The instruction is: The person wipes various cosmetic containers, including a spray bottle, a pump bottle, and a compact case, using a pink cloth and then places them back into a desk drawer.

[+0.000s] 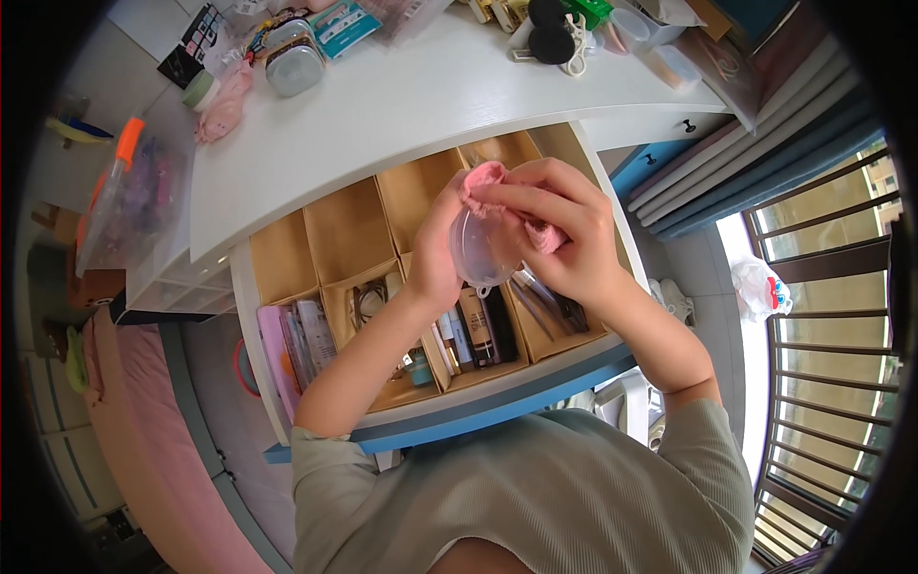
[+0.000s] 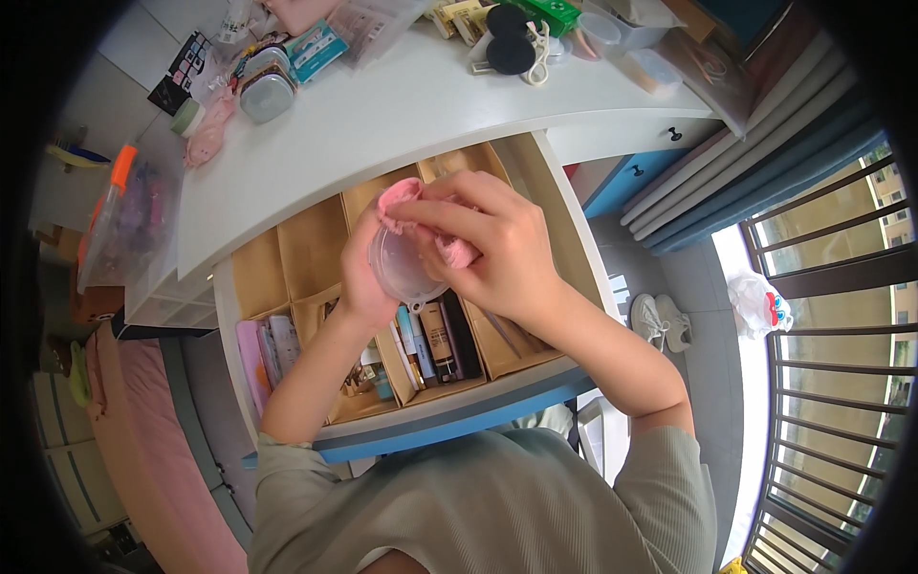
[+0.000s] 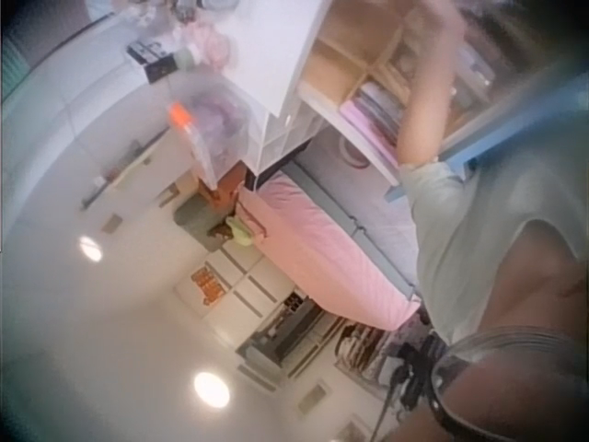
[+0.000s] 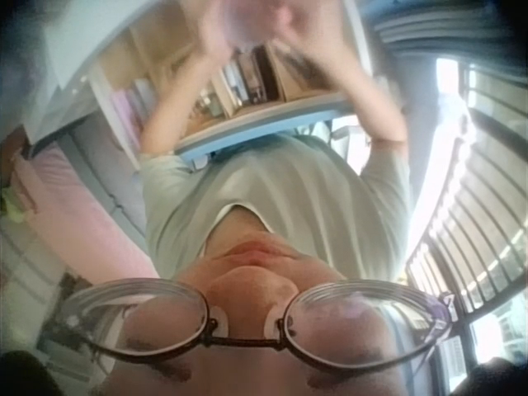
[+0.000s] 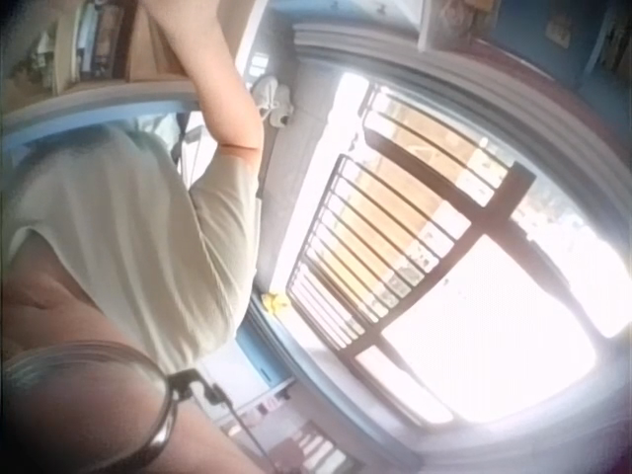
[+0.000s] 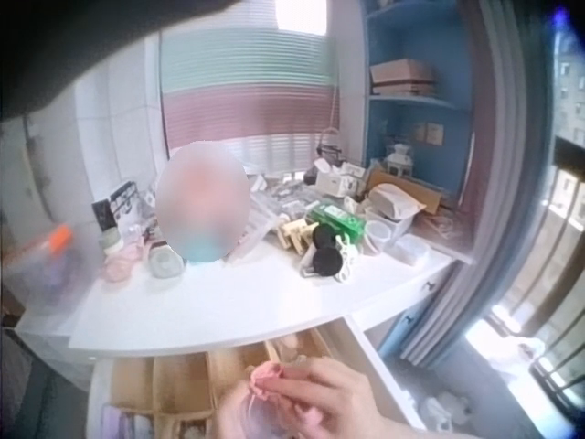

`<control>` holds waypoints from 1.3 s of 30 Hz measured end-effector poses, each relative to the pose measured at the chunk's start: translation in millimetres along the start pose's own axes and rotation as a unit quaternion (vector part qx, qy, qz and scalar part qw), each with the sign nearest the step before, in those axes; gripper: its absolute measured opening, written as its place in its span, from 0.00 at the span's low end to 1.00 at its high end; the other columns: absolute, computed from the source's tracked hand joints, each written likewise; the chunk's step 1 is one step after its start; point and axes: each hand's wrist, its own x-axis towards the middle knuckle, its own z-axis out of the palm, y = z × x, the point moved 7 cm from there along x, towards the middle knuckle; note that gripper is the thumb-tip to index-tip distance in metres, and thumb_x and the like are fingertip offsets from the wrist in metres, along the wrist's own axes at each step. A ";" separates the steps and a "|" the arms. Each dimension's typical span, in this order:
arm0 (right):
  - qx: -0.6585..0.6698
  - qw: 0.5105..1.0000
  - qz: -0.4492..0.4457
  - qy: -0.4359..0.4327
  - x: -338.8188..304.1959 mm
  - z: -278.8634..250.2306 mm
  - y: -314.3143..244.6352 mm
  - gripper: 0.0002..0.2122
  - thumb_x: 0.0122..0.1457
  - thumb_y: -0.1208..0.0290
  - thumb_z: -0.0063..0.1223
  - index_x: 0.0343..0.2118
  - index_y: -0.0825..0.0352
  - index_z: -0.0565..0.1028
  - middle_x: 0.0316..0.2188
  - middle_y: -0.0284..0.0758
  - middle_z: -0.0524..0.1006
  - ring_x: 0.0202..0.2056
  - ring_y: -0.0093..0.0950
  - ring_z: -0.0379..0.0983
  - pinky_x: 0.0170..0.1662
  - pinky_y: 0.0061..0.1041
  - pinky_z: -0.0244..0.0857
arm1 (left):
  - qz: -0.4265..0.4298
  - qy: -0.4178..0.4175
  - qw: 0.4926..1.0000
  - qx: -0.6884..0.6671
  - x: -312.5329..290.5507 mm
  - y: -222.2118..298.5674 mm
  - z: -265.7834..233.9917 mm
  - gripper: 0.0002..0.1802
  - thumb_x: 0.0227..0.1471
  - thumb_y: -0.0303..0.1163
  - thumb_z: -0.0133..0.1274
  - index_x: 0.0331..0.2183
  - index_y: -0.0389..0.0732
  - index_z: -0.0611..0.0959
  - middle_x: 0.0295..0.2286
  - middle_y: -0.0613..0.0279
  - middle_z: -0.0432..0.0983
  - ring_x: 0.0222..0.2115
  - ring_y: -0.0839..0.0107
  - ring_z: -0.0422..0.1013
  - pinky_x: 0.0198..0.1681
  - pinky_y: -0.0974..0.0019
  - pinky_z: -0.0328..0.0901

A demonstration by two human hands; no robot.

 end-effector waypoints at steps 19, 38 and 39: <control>0.002 0.997 -0.044 -0.068 -9.5 15.9 -5.3 0.12 0.38 0.78 0.58 0.31 0.63 0.78 0.26 0.28 0.73 0.26 0.28 0.70 0.27 0.23 0.65 | 0.089 0.033 0.995 0.038 0.5 50.5 -8.8 0.30 0.54 0.53 0.33 0.41 0.34 0.71 0.36 0.50 0.72 0.37 0.60 0.71 0.43 0.62 0.64; -0.014 0.993 0.072 -0.095 -9.2 21.4 28.4 0.08 0.45 0.71 0.59 0.31 0.61 0.79 0.23 0.32 0.73 0.25 0.30 0.71 0.28 0.26 0.66 | -0.093 0.113 0.978 -0.146 -1.2 4.8 -35.0 0.23 0.53 0.46 0.44 0.43 0.38 0.71 0.38 0.55 0.72 0.42 0.62 0.68 0.46 0.57 0.62; -0.025 0.990 0.073 -0.119 -11.5 25.3 27.3 0.08 0.44 0.70 0.59 0.30 0.61 0.79 0.22 0.31 0.72 0.25 0.30 0.71 0.27 0.25 0.66 | -0.089 0.116 0.979 -0.145 -3.5 4.8 -42.4 0.23 0.53 0.46 0.44 0.43 0.38 0.71 0.38 0.55 0.72 0.42 0.62 0.68 0.46 0.57 0.62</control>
